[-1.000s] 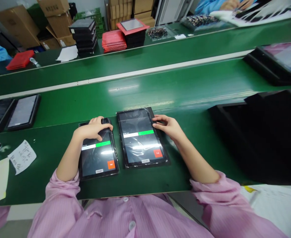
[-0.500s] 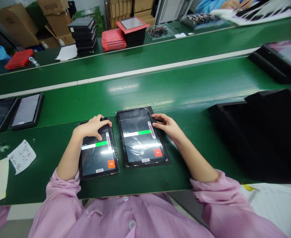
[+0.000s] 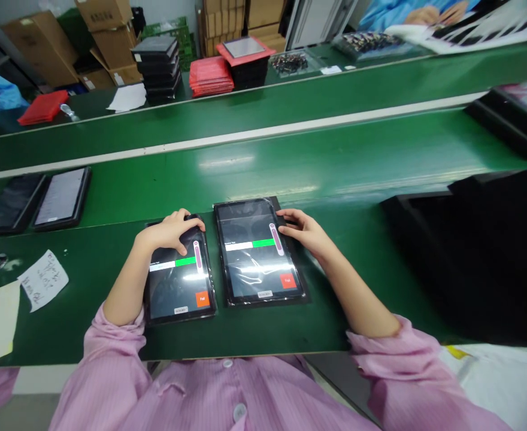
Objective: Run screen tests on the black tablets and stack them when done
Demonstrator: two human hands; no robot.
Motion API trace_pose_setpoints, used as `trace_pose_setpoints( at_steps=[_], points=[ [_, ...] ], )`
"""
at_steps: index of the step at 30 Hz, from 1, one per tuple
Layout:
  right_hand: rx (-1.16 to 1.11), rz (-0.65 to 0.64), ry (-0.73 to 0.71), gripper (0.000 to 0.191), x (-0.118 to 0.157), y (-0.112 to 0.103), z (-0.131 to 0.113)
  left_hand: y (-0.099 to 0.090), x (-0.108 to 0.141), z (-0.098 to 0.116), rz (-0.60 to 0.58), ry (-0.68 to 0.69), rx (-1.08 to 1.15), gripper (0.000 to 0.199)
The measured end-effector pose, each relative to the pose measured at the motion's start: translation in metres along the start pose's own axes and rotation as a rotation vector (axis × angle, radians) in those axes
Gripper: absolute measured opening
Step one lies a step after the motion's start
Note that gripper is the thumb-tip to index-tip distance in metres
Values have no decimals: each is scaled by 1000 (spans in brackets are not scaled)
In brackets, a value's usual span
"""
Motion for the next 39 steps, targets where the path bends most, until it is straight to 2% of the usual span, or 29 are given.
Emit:
trace_pose_setpoints(
  at_steps=[3, 5, 9, 12, 17, 22, 26, 30, 35, 39],
  points=[
    [33, -10, -11, 49, 0, -1, 2, -1, 1, 6, 13, 12, 3, 80],
    [80, -2, -23, 57, -4, -2, 6, -1, 0, 8, 26, 13, 7, 92],
    [141, 78, -114, 65, -27, 0, 11, 0, -5, 2, 76, -47, 0, 125],
    [131, 61, -193, 63, -46, 10, 3, 3, -9, -3, 87, -95, 0, 135],
    [109, -80, -199, 65, -77, 26, -16, 4, -11, -8, 66, -105, -37, 112],
    [255, -45, -326, 64, -88, 29, -27, 2, -11, -17, 52, -51, -29, 105],
    [225, -35, -378, 63, -81, 26, -23, 4, -8, -16, 64, -53, -36, 104],
    [219, -45, -451, 58, -63, 22, -13, 13, -1, -3, 59, -57, -48, 101],
    [228, -166, -515, 52, -38, 21, -8, 25, 9, 8, 71, -44, -46, 100],
    [225, -209, -504, 52, -31, 24, -13, 26, 12, 8, 70, -40, -47, 99]
  ],
)
Point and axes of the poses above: each hand's wrist, its own x-axis away from the middle knuckle, its own y-axis out of the palm, z = x × y, the point moved 3 cm from there along -x, towards the middle knuckle, and after that the axes turned 10 degrees about y, right-handed, at the moved point
